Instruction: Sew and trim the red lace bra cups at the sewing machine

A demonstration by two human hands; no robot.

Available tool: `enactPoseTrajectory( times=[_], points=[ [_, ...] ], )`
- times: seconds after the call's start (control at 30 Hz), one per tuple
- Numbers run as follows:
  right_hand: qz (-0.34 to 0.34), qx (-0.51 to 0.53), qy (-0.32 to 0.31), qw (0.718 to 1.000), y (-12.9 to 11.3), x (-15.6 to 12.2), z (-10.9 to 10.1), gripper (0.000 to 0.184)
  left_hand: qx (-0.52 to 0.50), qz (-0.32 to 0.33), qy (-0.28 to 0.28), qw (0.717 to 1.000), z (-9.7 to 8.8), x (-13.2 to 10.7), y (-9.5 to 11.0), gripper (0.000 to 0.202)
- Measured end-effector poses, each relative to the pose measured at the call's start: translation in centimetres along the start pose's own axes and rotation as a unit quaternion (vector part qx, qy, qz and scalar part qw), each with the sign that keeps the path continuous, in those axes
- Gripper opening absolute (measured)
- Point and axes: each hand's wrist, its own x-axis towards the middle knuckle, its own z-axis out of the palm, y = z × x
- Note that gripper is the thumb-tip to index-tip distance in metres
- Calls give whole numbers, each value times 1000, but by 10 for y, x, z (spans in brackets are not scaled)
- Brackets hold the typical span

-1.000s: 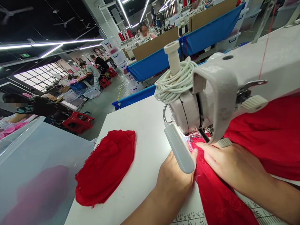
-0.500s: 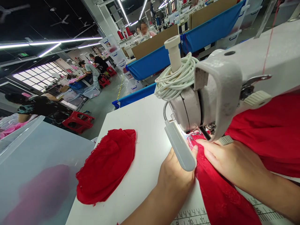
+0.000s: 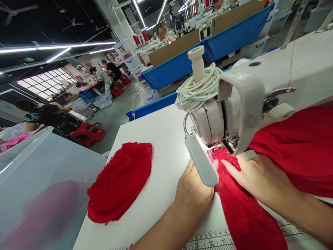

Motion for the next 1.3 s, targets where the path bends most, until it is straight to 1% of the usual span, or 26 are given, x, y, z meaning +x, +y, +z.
enactPoseTrajectory(
  times=[0.03, 0.1, 0.17, 0.23, 0.33, 0.4, 0.47, 0.5, 0.53, 0.57, 0.63, 0.77, 0.87, 0.9, 0.93, 0.97, 1.07, 1.1, 1.23, 1.3],
  points=[
    [17, 9, -21, 1000, 1, 0, 1, 20, -2, -9, -9, 1000, 2, -1, 0, 29],
    [57, 42, -83, 994, 3, 0, 2, 17, -2, -31, -19, 999, 6, -3, 0, 27],
    [109, 91, -145, 979, 4, 2, 2, 16, 0, -55, -18, 998, 9, -4, 0, 26],
    [158, 159, -182, 957, 5, 6, 2, 15, -5, -71, -19, 997, 11, -5, 1, 27],
    [205, 268, -192, 921, 6, 13, 0, 17, -22, -75, -26, 997, 12, -7, 1, 27],
    [240, 334, -194, 891, 4, 17, -3, 22, -27, -72, -24, 997, 13, -9, 1, 25],
    [281, 384, -196, 858, 1, 20, -7, 26, -28, -74, -20, 997, 14, -10, 1, 22],
    [295, 398, -195, 847, -1, 20, -9, 25, -26, -77, -20, 997, 14, -11, 1, 21],
    [303, 402, -193, 842, -2, 21, -10, 23, -23, -80, -20, 996, 14, -11, 1, 21],
    [305, 396, -189, 845, -4, 21, -10, 20, -19, -82, -23, 996, 13, -11, 1, 20],
    [302, 366, -180, 861, -6, 21, -9, 15, -12, -82, -28, 996, 11, -11, 1, 20],
    [297, 320, -171, 883, -7, 19, -5, 13, -12, -66, -40, 997, 3, -11, 2, 22],
    [295, 305, -174, 889, -8, 19, -4, 15, -11, -62, -57, 996, -1, -12, 2, 20],
    [297, 308, -179, 886, -9, 18, -4, 17, -11, -64, -63, 996, -1, -12, 1, 19],
    [304, 321, -184, 878, -10, 18, -5, 19, -13, -65, -69, 995, -2, -12, 1, 19],
    [316, 343, -190, 864, -11, 17, -6, 21, -16, -67, -76, 995, -2, -12, 1, 19],
    [364, 423, -196, 807, -16, 15, -8, 25, -27, -78, -98, 992, -3, -11, 1, 24],
    [374, 436, -193, 795, -17, 14, -8, 25, -29, -81, -105, 991, -3, -10, 1, 25],
    [377, 448, -185, 789, -18, 13, -8, 21, -30, -88, -127, 987, -6, -9, 0, 25],
    [384, 456, -187, 781, -18, 12, -7, 22, -34, -93, -131, 986, -7, -9, 0, 24]
  ],
)
